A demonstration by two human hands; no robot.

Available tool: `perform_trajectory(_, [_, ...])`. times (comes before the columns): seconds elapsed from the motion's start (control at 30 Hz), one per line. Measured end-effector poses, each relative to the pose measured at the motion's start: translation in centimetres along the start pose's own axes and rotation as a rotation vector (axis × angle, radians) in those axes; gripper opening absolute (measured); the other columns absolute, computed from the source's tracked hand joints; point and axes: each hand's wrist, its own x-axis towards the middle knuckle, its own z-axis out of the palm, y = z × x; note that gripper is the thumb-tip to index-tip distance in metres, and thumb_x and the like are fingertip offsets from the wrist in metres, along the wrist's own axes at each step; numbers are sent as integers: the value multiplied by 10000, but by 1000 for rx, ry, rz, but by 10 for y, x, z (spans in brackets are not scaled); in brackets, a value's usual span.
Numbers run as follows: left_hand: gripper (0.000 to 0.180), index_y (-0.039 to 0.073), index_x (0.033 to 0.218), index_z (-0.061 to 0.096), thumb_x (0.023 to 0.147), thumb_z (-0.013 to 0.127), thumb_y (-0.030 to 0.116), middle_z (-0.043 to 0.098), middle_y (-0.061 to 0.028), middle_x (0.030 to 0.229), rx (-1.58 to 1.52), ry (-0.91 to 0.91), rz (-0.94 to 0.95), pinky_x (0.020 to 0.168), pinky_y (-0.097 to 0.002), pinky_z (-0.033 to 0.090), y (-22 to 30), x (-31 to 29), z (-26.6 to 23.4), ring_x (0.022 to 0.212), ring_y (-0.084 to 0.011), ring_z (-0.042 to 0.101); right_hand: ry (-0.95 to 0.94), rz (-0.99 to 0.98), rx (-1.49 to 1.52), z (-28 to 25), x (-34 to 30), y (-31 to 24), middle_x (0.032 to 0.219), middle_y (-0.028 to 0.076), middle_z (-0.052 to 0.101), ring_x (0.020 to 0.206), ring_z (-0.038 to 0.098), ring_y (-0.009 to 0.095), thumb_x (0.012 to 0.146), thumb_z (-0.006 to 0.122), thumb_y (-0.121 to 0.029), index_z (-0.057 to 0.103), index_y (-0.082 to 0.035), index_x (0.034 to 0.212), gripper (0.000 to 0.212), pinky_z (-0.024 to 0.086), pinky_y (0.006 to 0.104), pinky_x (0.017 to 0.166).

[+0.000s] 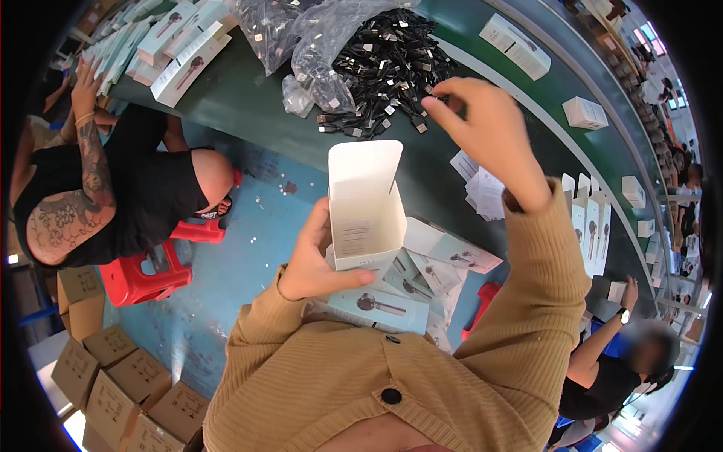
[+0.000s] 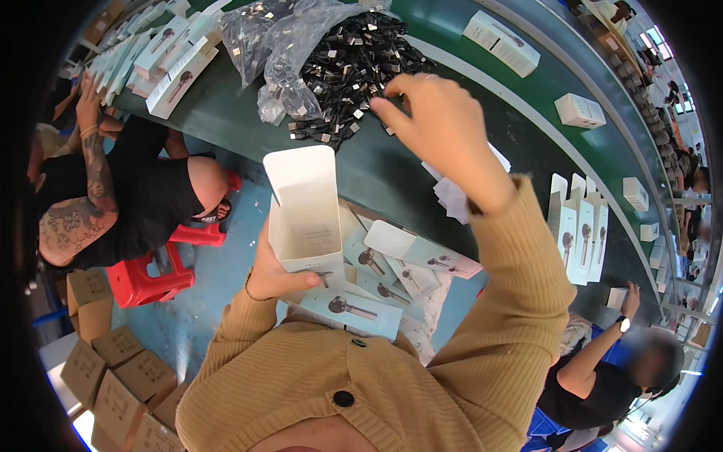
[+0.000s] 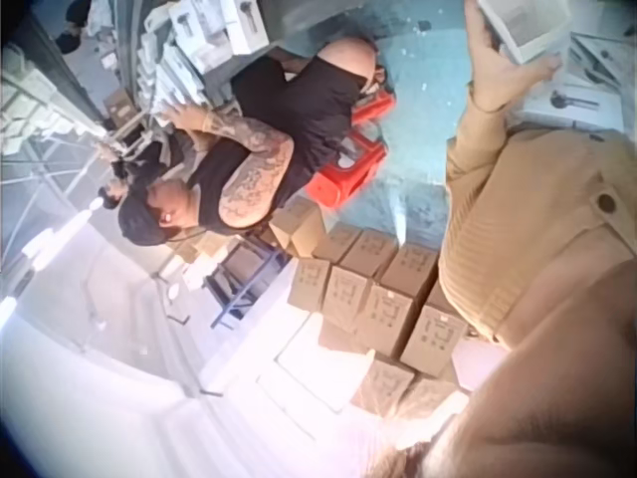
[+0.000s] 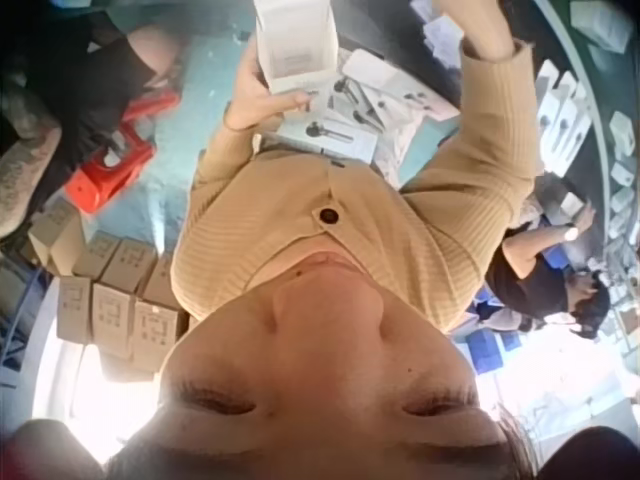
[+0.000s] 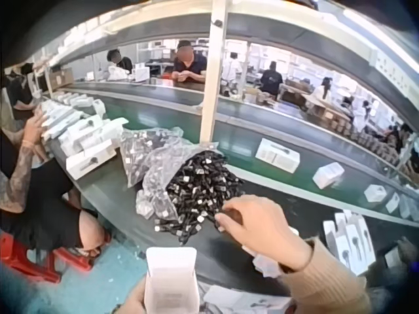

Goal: The person is putting manuals and components into cardboard product boxes on an assembly line.

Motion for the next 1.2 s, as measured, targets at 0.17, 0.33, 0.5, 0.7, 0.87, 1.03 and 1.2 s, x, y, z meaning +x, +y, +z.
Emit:
perform_trajectory(0.17, [948,55,1386,311,617,864,93,483,-71,1309,-37,24,42,1006,-363,375,1,1,4,1223,-187,457,-214,104,-384,74,6,39,801,148,670,769,661,346,776,706,-394,674,-81,825,319,530,452,654])
perform_trajectory(0.33, [950,46,1383,308,617,867,112,487,-75,1298,97,43,86,1010,-358,371,-1,-2,-2,1218,-189,464,-174,141,-397,64,1,45,786,143,678,764,665,339,771,700,-281,686,-84,844,210,530,442,651])
perform_trajectory(0.5, [959,43,1371,322,603,886,148,491,-77,1292,61,60,62,1014,-358,368,-4,1,3,1212,-186,467,5,36,22,0,-20,42,801,139,679,664,647,261,779,697,-148,697,-34,902,167,507,358,598])
perform_trajectory(0.7, [1002,49,1360,334,559,920,186,492,-79,1287,209,-2,109,1013,-362,372,-8,8,10,1203,-196,472,-78,-326,286,-81,-69,-39,772,72,634,586,564,163,751,744,-147,696,-51,889,174,431,253,508])
perform_trajectory(0.87, [1020,63,1358,340,541,934,202,491,-96,1283,251,-86,122,1006,-386,390,-2,9,24,1210,-219,471,-206,-465,91,-68,-94,-68,1002,109,621,699,608,219,702,797,-290,693,-83,980,362,471,277,546])
perform_trajectory(1.03, [1117,69,1411,240,566,922,331,463,-126,1324,-214,50,-89,995,-418,427,8,17,53,1227,-257,472,218,-336,281,-22,-152,-62,1216,238,500,844,614,355,589,809,-340,597,-131,1180,662,516,331,597])
perform_trajectory(1.2, [1382,175,1484,-27,514,918,449,170,-165,1505,-395,-19,-133,1096,-497,260,3,31,81,1401,-316,213,156,200,424,-3,-197,-46,1191,181,551,905,609,306,630,782,-154,503,-97,1278,708,525,332,678])
